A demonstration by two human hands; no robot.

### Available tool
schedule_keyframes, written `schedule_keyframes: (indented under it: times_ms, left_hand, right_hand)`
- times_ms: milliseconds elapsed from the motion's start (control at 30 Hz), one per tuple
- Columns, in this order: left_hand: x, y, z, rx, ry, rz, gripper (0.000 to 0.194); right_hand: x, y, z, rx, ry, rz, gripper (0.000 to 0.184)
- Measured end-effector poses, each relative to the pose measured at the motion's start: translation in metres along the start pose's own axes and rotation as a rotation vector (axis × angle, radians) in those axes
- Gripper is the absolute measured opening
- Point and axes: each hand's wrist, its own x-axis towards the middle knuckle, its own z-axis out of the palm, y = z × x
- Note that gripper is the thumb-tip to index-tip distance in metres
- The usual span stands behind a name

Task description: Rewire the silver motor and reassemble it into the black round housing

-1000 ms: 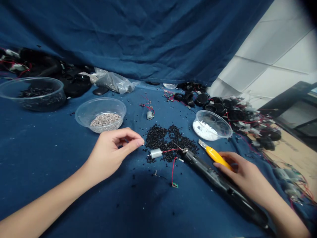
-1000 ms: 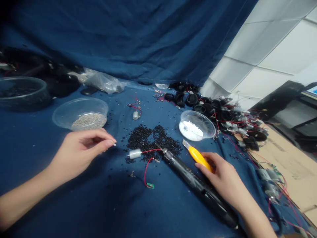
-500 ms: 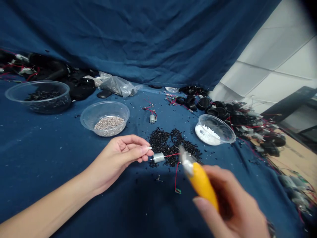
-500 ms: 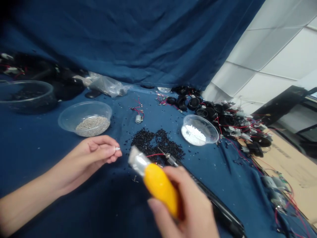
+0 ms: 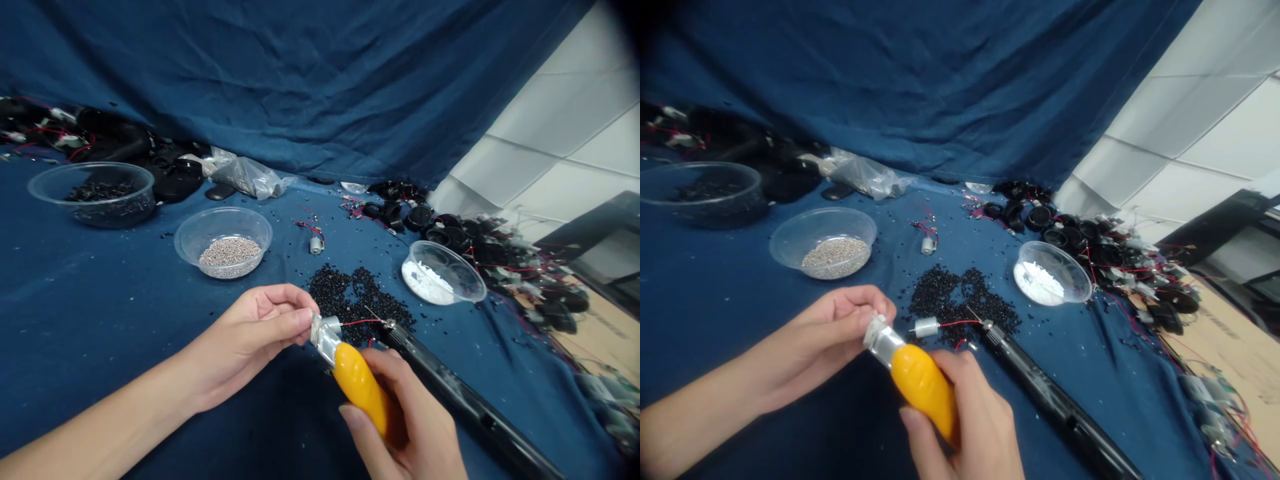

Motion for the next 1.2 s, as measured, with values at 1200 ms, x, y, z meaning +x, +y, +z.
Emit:
schedule_keyframes:
  times_ms: [1200]
  left_hand:
    - [-0.0021, -0.0015, -0.0002, 0.053, -0.030, -0.011, 0.014]
  right_hand:
    - [0.0001, 0.0004, -0.0043, 0.059, -0.042, -0.001, 0.027]
